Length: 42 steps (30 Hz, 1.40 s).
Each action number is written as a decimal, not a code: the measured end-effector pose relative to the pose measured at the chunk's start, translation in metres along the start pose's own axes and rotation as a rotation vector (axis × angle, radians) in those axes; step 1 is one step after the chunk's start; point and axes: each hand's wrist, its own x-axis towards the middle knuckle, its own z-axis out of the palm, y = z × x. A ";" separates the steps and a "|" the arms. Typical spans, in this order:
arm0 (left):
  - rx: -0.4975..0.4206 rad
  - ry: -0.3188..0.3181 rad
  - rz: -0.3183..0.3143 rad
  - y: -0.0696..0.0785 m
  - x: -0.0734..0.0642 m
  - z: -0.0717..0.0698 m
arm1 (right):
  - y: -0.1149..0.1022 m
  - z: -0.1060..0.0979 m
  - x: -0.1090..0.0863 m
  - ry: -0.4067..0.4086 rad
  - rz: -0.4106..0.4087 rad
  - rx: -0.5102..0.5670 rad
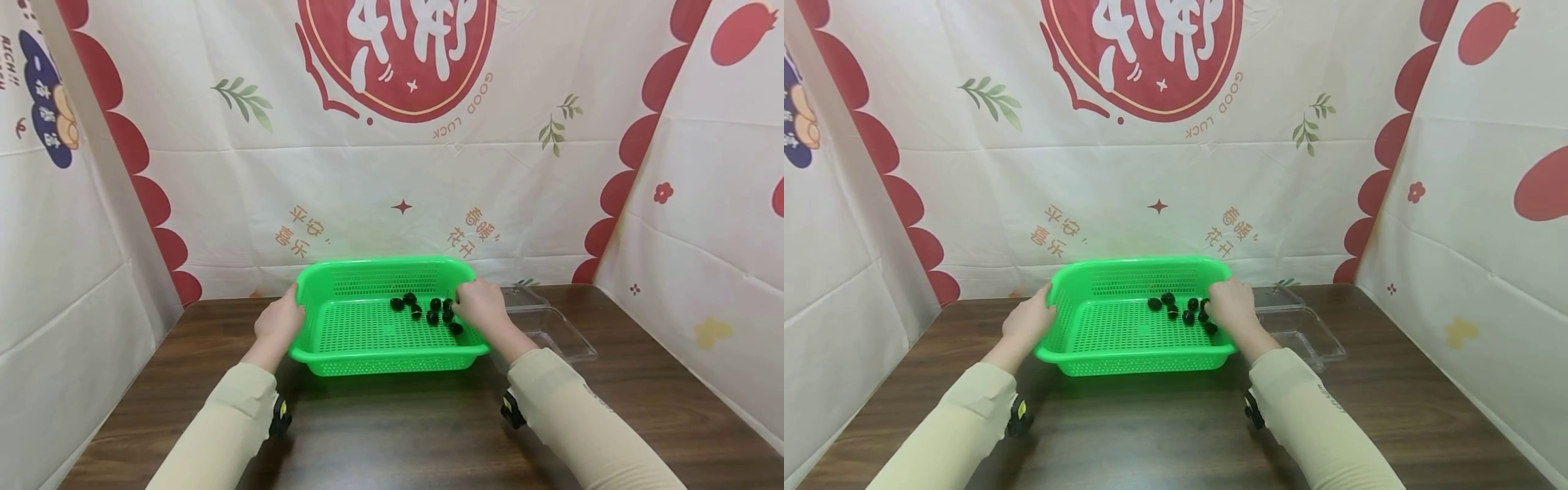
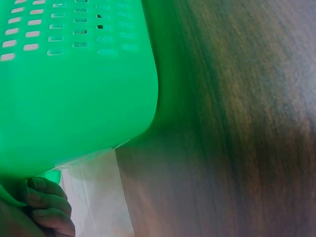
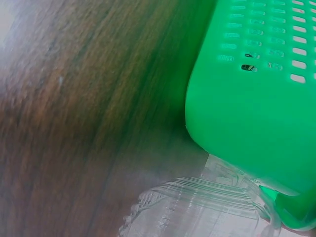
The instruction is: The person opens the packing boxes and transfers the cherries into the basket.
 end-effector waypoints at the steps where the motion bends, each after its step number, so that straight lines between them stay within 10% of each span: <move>1: 0.000 -0.001 0.002 0.000 0.000 0.000 | 0.000 0.001 0.000 -0.005 0.002 0.000; 42: -0.003 -0.002 0.020 0.001 -0.003 -0.001 | -0.002 0.004 0.001 -0.030 0.006 -0.093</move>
